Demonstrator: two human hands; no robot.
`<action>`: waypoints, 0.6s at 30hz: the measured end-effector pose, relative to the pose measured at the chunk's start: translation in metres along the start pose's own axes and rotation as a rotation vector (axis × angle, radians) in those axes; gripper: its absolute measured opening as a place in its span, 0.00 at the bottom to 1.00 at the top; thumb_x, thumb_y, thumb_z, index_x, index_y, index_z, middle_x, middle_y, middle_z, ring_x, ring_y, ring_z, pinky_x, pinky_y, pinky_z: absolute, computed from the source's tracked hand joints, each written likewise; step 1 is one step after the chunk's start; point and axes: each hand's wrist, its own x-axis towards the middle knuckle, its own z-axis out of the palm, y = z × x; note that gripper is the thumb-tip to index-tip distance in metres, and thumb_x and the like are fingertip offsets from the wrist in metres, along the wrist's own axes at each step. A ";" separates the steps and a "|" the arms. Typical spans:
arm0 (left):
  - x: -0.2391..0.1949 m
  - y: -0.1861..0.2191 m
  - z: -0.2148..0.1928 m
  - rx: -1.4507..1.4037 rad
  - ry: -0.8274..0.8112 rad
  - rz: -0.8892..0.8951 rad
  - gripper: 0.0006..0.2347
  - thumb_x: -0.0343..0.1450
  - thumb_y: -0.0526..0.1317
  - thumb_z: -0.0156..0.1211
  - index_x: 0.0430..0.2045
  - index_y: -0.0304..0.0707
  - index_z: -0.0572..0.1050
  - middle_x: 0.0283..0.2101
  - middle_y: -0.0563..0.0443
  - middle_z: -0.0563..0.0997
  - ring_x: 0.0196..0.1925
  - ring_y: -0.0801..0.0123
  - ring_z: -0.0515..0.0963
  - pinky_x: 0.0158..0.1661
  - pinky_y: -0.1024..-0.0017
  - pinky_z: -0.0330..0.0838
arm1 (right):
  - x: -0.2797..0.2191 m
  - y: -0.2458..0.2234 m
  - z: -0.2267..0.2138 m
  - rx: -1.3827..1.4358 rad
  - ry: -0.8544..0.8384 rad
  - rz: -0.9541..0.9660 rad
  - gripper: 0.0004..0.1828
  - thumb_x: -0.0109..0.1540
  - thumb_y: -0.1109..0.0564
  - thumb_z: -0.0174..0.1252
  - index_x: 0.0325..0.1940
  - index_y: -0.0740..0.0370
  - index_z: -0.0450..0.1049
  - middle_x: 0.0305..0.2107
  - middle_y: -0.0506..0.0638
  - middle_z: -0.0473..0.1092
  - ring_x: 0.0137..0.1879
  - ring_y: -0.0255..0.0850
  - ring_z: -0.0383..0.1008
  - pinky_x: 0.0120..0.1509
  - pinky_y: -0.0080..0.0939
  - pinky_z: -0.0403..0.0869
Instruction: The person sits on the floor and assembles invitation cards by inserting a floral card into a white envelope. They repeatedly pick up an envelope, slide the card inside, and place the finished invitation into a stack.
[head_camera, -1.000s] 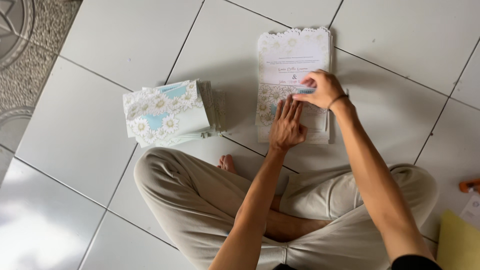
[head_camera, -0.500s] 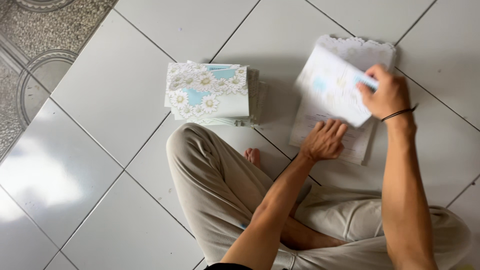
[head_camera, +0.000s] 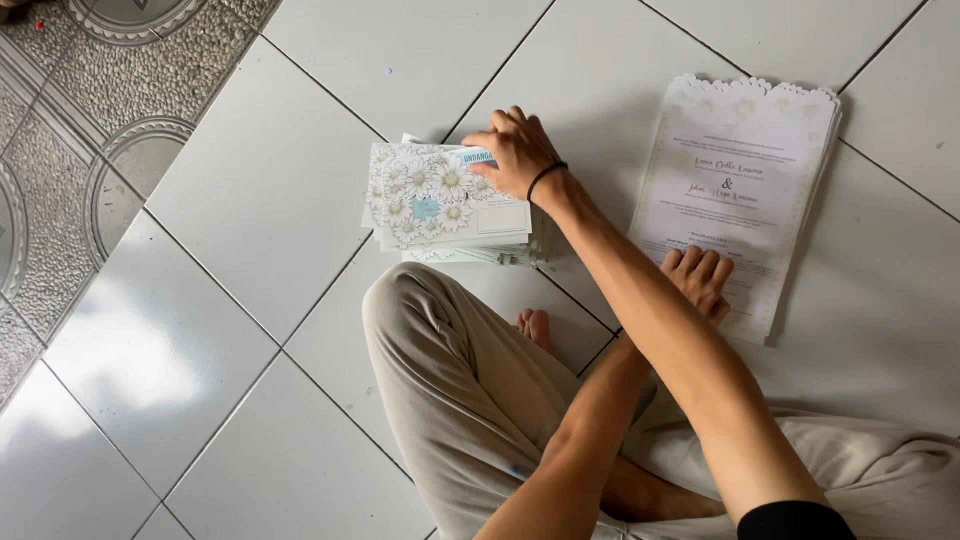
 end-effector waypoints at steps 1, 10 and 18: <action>-0.001 -0.001 -0.001 -0.020 -0.001 0.005 0.15 0.51 0.42 0.56 0.27 0.41 0.65 0.31 0.50 0.66 0.36 0.57 0.67 0.42 0.62 0.59 | -0.001 0.000 0.006 0.007 0.032 0.019 0.17 0.63 0.44 0.65 0.55 0.45 0.80 0.40 0.50 0.69 0.50 0.51 0.67 0.53 0.57 0.69; 0.005 -0.015 -0.006 -0.233 0.143 0.103 0.07 0.57 0.36 0.49 0.25 0.43 0.71 0.31 0.51 0.67 0.40 0.67 0.68 0.46 0.70 0.59 | -0.105 0.040 -0.038 0.197 0.579 -0.071 0.14 0.71 0.54 0.51 0.57 0.55 0.77 0.45 0.49 0.70 0.53 0.48 0.70 0.59 0.46 0.64; -0.001 -0.033 -0.023 -0.270 -0.042 0.197 0.04 0.63 0.39 0.62 0.28 0.43 0.79 0.34 0.51 0.78 0.40 0.57 0.78 0.48 0.63 0.73 | -0.404 0.091 -0.042 -0.046 0.684 0.414 0.07 0.68 0.66 0.61 0.47 0.61 0.82 0.37 0.51 0.76 0.43 0.49 0.75 0.48 0.44 0.74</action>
